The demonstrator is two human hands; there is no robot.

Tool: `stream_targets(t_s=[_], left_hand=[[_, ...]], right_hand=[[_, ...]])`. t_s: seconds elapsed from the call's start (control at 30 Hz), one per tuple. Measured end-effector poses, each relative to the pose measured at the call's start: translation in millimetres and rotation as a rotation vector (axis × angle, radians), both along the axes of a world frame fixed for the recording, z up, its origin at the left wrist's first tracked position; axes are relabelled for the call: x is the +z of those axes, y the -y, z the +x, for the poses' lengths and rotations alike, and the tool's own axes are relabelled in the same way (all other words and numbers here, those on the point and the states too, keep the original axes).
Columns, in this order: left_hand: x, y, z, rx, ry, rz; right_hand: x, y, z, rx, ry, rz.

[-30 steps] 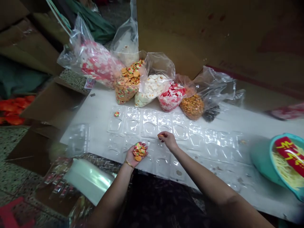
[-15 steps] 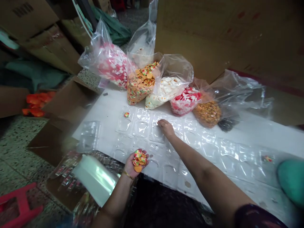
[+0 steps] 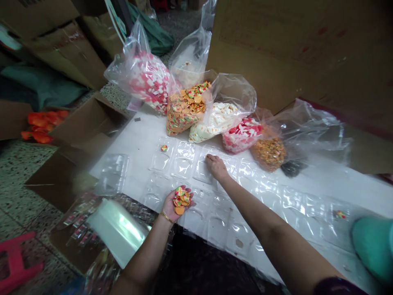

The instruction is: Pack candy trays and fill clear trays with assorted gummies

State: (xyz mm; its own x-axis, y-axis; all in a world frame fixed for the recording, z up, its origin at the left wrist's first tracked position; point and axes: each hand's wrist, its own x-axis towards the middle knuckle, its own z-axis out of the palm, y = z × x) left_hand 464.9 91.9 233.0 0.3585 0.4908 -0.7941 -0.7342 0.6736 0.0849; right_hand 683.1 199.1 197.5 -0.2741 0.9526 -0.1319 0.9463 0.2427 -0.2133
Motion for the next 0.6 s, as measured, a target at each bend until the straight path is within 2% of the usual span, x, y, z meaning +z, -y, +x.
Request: stream_targets(t_s=[0.07, 0.17, 0.27, 0.33, 0.37, 0.43, 0.53, 0.6], left_hand=[[-1.4, -3.5, 0.3, -0.005, 0.016, 0.015], [-0.8, -10.4, 3.1, -0.005, 0.018, 0.037], [0.5, -20.2, 8.8, -0.013, 0.009, 0.050], [-0.2, -27.6, 13.1, -0.030, 0.009, 0.049], [-1.1, -31.0, 15.3, -0.039, 0.008, 0.050], [-4.2, -36.1, 19.4, -0.054, 0.005, 0.055], [-9.8, -38.4, 23.5, -0.082, -0.015, 0.049], [-13.5, -36.9, 22.7, -0.108, -0.022, 0.025]], right_hand=[[-3.5, 0.4, -0.4, 0.035, 0.070, 0.010], [-8.2, -1.5, 3.8, 0.043, 0.054, 0.023], [-3.6, 0.1, 7.4, -0.018, -0.091, 0.039], [7.7, 4.9, 2.3, -0.068, -0.276, 0.049], [15.5, 8.4, -3.5, -0.063, -0.394, 0.022], [32.3, 16.8, -19.9, 0.044, -0.628, -0.098], [49.7, 28.7, -45.6, 0.246, -0.805, -0.281], [50.0, 32.6, -55.5, 0.187, -0.852, -0.346]])
